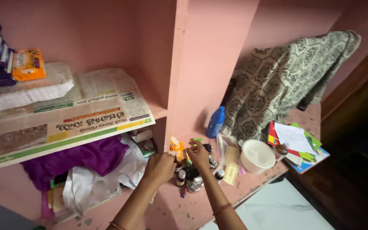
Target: The person organizes various household items including soaps, medical bottles, and packaged goods on several pink built-in wall shelves.
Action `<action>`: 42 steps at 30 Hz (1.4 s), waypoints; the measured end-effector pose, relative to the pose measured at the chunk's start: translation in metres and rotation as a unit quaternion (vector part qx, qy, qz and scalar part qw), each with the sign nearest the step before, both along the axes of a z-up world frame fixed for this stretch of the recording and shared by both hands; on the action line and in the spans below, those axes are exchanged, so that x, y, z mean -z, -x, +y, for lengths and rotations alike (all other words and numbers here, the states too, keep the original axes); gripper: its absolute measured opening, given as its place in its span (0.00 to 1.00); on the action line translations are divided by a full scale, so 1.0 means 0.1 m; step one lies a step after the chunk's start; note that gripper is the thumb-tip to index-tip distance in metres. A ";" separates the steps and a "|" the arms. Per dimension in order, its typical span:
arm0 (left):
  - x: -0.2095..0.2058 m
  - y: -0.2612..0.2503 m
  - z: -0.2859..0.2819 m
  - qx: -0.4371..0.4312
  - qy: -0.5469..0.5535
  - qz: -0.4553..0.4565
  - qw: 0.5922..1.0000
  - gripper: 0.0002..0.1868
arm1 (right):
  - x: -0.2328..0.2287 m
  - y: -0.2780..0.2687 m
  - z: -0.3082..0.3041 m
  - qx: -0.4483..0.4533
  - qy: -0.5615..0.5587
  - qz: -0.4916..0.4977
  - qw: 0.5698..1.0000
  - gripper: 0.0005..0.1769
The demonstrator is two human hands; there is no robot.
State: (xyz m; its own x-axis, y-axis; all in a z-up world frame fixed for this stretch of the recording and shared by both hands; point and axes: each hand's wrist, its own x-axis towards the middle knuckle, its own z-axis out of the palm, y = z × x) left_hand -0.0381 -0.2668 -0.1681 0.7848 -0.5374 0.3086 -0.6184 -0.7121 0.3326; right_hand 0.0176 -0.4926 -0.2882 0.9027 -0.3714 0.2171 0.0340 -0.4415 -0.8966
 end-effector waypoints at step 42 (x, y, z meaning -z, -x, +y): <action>-1.39 0.16 0.99 -0.108 0.201 -0.250 0.941 0.13 | -1.51 0.37 0.40 0.121 -0.325 -0.330 0.878 0.17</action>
